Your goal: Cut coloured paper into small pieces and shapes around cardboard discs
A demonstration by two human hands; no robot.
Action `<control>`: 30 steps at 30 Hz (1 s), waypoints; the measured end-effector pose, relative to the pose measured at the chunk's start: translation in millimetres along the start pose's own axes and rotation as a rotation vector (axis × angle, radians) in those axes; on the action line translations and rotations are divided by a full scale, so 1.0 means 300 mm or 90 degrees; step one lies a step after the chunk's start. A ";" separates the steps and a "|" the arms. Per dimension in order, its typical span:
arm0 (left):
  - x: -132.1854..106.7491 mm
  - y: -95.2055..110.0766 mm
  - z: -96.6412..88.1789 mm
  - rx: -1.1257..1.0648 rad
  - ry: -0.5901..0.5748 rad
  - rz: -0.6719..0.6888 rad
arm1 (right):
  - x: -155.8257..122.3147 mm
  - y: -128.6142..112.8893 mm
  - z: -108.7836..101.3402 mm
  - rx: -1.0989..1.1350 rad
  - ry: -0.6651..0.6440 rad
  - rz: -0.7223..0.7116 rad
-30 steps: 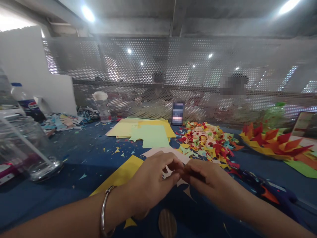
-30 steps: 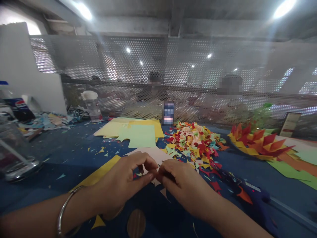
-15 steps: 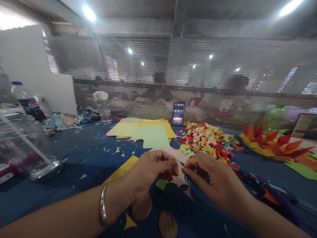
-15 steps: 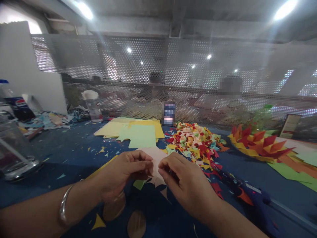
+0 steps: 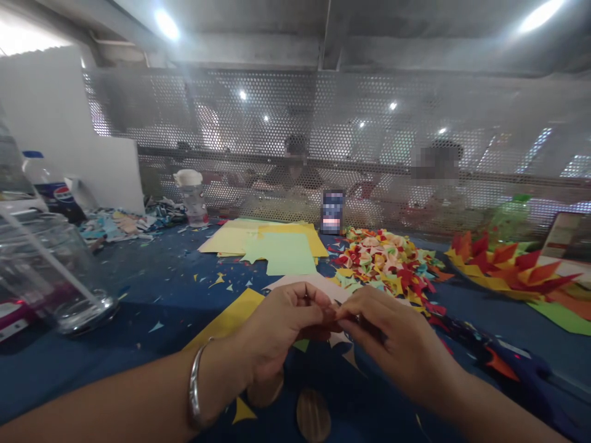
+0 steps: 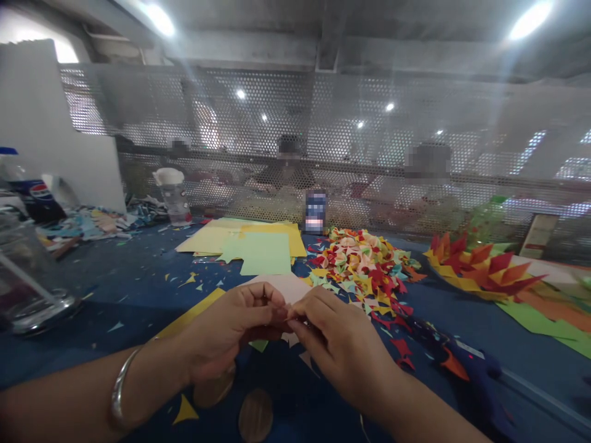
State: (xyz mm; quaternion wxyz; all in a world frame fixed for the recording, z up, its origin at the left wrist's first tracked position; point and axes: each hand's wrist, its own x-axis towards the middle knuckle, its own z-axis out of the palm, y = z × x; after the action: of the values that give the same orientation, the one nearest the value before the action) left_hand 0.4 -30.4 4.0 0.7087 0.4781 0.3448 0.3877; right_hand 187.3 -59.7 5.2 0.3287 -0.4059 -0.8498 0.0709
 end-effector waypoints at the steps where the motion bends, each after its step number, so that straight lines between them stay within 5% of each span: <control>1: 0.001 -0.004 0.000 0.000 0.008 0.016 | 0.000 -0.003 0.000 0.015 0.008 0.011; 16: -0.007 -0.017 0.011 0.040 -0.026 0.123 | 0.010 -0.018 0.005 0.102 0.051 0.148; 30: -0.015 -0.009 0.026 0.130 0.011 0.174 | 0.006 -0.011 0.023 0.083 0.077 0.129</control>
State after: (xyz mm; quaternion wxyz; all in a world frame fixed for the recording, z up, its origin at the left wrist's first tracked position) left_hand 5.7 -38.4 4.3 0.5943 0.5865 0.3200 0.4477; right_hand 180.1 -59.6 2.0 0.3964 -0.4710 -0.7765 0.1344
